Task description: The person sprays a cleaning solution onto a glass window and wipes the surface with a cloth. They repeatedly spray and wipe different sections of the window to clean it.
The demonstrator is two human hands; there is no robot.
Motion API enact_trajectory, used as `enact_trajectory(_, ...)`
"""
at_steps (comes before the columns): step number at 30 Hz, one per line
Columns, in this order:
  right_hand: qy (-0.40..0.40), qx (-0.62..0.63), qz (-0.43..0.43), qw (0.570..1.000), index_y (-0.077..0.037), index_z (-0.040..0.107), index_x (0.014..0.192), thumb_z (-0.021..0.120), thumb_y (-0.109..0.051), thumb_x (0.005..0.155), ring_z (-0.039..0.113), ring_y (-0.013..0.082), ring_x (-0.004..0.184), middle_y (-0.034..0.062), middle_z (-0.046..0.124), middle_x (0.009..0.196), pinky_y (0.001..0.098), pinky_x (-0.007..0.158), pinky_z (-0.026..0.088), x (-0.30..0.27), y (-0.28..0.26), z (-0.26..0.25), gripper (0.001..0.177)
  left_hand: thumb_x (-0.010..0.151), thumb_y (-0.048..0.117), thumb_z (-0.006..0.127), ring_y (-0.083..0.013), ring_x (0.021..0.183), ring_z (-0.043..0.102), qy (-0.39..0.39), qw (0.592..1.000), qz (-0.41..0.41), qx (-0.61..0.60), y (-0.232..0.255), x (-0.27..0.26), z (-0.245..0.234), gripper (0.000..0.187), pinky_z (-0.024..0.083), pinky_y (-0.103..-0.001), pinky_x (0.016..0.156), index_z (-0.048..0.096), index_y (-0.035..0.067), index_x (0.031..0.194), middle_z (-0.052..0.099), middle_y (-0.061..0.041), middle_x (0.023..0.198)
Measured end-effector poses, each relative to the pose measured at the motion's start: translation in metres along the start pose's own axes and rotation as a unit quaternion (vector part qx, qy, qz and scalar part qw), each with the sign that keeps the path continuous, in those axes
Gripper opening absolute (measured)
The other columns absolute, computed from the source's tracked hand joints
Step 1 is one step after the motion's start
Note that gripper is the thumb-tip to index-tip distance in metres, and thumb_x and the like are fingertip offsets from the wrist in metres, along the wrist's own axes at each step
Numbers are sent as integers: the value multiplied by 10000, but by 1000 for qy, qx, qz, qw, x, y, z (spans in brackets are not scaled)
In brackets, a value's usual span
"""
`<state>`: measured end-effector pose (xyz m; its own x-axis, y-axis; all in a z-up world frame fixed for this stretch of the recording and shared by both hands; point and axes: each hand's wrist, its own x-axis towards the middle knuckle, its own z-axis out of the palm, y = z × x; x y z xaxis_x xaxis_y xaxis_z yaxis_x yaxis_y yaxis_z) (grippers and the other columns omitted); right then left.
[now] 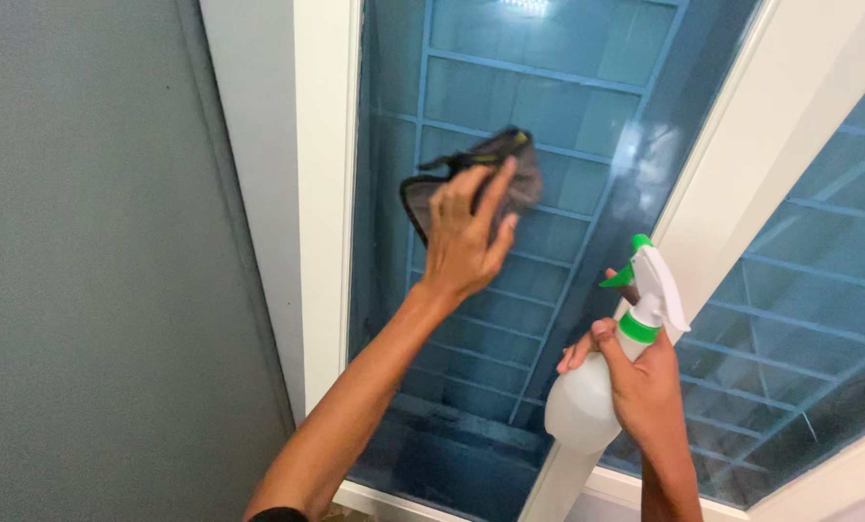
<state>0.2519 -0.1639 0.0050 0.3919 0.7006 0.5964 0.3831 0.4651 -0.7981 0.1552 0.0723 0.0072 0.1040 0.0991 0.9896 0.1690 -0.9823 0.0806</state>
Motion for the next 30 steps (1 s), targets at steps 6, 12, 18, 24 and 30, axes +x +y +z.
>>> enact_trajectory(6,9,-15,-10,1000,8,370,1546,514,-119,1025,686,231,608,102,616,627,378,712,594,3,1,-9,556,953,303,673,-334,1502,346,-62,985,157,35,-7,-16,-16,582,235,-526,1224,509,281,1511,438,-155,1529)
enact_trajectory(12,30,-26,9,999,33,408,1522,507,-85,1005,683,241,562,109,613,594,374,617,601,-2,-3,-16,539,1005,256,613,-416,1635,191,50,995,-50,66,7,29,-14,581,134,-581,1348,498,225,1573,323,-182,1698)
enact_trajectory(18,59,-58,1,997,38,398,1544,513,-73,1012,681,240,571,115,620,597,357,620,587,3,-4,-23,556,936,307,644,-372,1573,269,-147,966,212,10,16,11,-7,606,177,-564,1298,543,241,1530,375,-152,1659)
enact_trajectory(24,69,-60,-1,996,57,415,1536,518,-65,1027,674,221,589,117,601,687,339,613,559,5,-14,-29,534,932,266,642,-338,1611,267,-32,997,65,24,15,39,-1,583,192,-536,1336,561,276,1510,362,-103,1675)
enact_trajectory(30,95,-82,-33,992,74,416,1495,533,-44,1020,655,201,588,115,632,812,325,587,532,14,-25,-39,503,941,265,669,-350,1622,249,-52,992,109,37,42,54,22,588,170,-538,1359,571,253,1521,349,-73,1689)
